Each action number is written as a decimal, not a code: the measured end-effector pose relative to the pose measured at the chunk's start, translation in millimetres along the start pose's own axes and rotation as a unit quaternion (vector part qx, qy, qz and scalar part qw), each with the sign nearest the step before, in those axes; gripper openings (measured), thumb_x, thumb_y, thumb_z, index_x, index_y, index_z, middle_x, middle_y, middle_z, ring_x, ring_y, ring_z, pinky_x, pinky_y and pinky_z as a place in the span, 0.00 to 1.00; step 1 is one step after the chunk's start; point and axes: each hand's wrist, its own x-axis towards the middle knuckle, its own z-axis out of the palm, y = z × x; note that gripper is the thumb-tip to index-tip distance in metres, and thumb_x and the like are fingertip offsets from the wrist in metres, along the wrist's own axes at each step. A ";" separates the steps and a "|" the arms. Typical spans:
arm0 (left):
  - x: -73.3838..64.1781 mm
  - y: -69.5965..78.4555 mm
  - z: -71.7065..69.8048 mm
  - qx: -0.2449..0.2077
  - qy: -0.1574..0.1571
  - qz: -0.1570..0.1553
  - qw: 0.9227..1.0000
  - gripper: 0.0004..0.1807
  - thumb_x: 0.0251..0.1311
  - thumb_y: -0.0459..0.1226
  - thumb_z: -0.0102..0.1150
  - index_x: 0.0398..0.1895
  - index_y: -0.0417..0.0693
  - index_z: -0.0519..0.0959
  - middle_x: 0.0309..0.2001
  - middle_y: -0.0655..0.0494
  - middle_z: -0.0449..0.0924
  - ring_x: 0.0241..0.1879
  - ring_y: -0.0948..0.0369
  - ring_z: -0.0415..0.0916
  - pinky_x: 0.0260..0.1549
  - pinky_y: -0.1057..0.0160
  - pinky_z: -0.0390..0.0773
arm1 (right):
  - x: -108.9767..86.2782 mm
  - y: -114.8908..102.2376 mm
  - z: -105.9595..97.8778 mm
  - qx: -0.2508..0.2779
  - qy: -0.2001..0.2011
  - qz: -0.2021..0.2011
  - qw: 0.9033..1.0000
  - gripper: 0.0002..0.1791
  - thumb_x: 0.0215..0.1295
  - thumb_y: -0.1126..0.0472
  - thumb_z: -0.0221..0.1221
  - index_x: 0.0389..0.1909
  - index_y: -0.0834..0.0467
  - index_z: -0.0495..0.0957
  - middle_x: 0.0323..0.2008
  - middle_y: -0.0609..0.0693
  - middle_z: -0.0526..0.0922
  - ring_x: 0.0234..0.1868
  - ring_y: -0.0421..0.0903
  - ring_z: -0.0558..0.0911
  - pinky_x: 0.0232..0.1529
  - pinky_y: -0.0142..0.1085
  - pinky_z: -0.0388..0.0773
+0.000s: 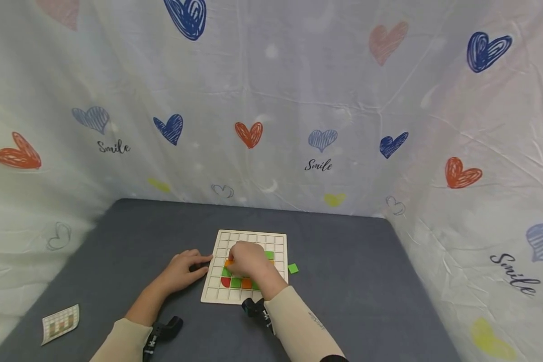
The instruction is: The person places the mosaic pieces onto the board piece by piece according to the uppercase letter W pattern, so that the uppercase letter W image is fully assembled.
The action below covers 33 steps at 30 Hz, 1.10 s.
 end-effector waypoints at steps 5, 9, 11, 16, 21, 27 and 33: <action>-0.2 1.5 -2.4 -0.005 -0.005 -0.002 1.000 0.21 0.68 0.41 0.66 0.62 0.48 0.84 0.32 0.67 0.68 0.28 0.66 0.59 0.37 0.57 0.58 | 8.6 -1.5 4.2 -0.006 -0.005 0.012 1.000 0.08 0.68 0.53 0.67 0.41 0.50 0.92 0.39 0.41 0.88 0.30 0.36 0.79 0.39 0.36 0.79; 0.3 3.1 -3.6 -0.006 -0.007 -0.008 1.000 0.21 0.69 0.41 0.66 0.62 0.48 0.84 0.32 0.67 0.68 0.28 0.67 0.59 0.38 0.57 0.59 | 11.6 -1.7 5.4 -0.010 0.012 0.015 1.000 0.06 0.67 0.53 0.69 0.36 0.48 0.93 0.36 0.40 0.88 0.27 0.35 0.78 0.34 0.34 0.78; 0.9 3.6 -3.5 -0.005 -0.006 -0.009 1.000 0.21 0.68 0.41 0.66 0.62 0.49 0.84 0.32 0.67 0.68 0.28 0.66 0.59 0.38 0.57 0.59 | 11.4 -1.3 5.2 -0.005 0.020 0.016 1.000 0.05 0.65 0.53 0.71 0.33 0.49 0.93 0.34 0.40 0.88 0.26 0.35 0.77 0.32 0.33 0.77; 1.8 3.2 -2.2 -0.006 -0.007 -0.010 1.000 0.21 0.68 0.41 0.67 0.62 0.49 0.84 0.32 0.67 0.69 0.28 0.66 0.60 0.37 0.57 0.59 | 6.0 2.9 2.1 0.023 0.010 0.018 1.000 0.07 0.67 0.52 0.69 0.36 0.49 0.93 0.36 0.40 0.89 0.29 0.35 0.79 0.34 0.33 0.77; 1.8 4.6 0.5 -0.009 -0.010 -0.025 1.000 0.21 0.67 0.41 0.67 0.63 0.49 0.84 0.32 0.67 0.68 0.28 0.66 0.60 0.37 0.57 0.59 | -11.0 23.9 -6.2 0.030 0.022 0.019 0.999 0.11 0.74 0.56 0.62 0.48 0.50 0.91 0.47 0.45 0.88 0.45 0.44 0.85 0.44 0.40 0.80; 1.1 4.7 1.5 -0.005 -0.007 -0.027 1.000 0.22 0.67 0.41 0.68 0.63 0.48 0.83 0.32 0.66 0.69 0.29 0.65 0.61 0.38 0.57 0.59 | -40.1 65.6 -17.2 0.030 0.048 0.056 0.997 0.11 0.70 0.66 0.60 0.44 0.53 0.90 0.42 0.49 0.87 0.36 0.45 0.82 0.35 0.40 0.78; 1.4 3.9 0.3 -0.004 -0.008 -0.030 1.000 0.22 0.66 0.40 0.68 0.63 0.48 0.83 0.32 0.66 0.70 0.29 0.65 0.62 0.38 0.56 0.60 | -64.6 95.5 -22.3 0.021 0.045 0.112 0.992 0.11 0.59 0.71 0.62 0.39 0.55 0.87 0.34 0.47 0.81 0.27 0.44 0.71 0.30 0.40 0.71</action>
